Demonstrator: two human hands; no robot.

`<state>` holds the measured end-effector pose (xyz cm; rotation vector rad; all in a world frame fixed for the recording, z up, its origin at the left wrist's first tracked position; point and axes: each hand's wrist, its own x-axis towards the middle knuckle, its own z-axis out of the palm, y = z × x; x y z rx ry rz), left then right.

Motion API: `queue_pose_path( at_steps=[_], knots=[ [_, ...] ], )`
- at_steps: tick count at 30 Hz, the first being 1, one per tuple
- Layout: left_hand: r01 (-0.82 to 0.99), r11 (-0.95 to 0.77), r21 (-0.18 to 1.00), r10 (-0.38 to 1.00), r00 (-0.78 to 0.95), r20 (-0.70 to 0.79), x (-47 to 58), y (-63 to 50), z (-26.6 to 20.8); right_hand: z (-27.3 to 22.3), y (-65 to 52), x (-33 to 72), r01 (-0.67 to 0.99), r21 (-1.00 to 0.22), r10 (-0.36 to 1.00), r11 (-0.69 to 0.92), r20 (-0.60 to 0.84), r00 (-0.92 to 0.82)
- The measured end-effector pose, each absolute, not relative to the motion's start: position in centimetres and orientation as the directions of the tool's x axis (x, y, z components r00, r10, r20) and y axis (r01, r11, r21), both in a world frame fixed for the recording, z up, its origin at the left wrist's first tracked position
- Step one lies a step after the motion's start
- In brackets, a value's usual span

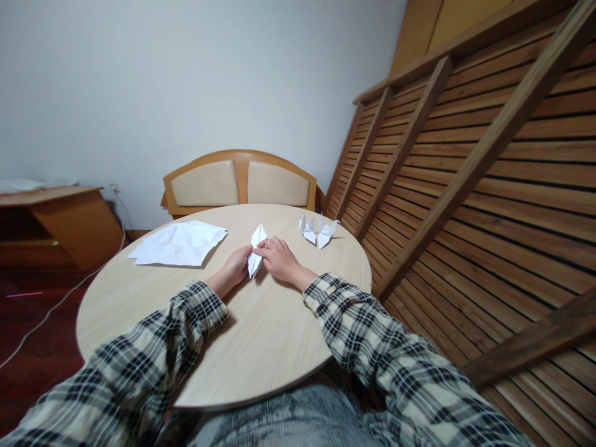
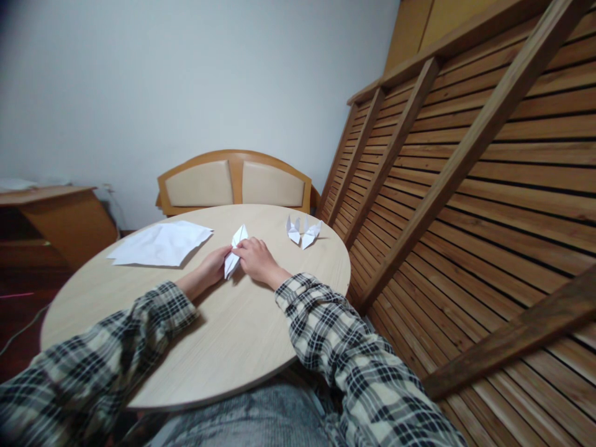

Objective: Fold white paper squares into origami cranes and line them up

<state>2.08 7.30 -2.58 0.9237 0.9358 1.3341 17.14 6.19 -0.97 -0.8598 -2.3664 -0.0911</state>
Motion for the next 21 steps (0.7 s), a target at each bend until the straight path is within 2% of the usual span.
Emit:
queue_pose_path(
  at_steps=[3, 7, 12, 18, 21],
  knots=[
    [-0.322, -0.004, 0.947, 1.0, -0.003, 0.003, 2.1, 7.3, -2.6, -0.9, 6.2, 17.2, 0.566, -0.187, 0.556, 0.803, 0.577, -0.598],
    [-0.274, -0.074, 0.959, 0.997, -0.046, 0.064, 2.1, 7.1, -2.9, -1.0, 6.6, 17.0, 0.479, -0.315, 0.559, 0.819, 0.625, -0.545],
    [-0.186, -0.163, 0.969, 0.985, -0.095, 0.147, 2.2, 6.5, -3.1, -1.5, 7.6, 16.9, 0.397, -0.525, 0.648, 0.753, 0.697, -0.306],
    [0.201, -0.334, 0.921, 0.931, -0.086, 0.356, 2.3, 5.1, -2.0, -2.2, 9.0, 17.0, 0.339, -0.762, 0.827, 0.551, 0.554, -0.098],
    [0.254, -0.378, 0.891, 0.911, -0.072, 0.407, 2.6, 4.5, -1.3, -2.5, 9.1, 16.9, 0.281, -0.84, 0.883, 0.463, 0.465, -0.067]
  ],
)
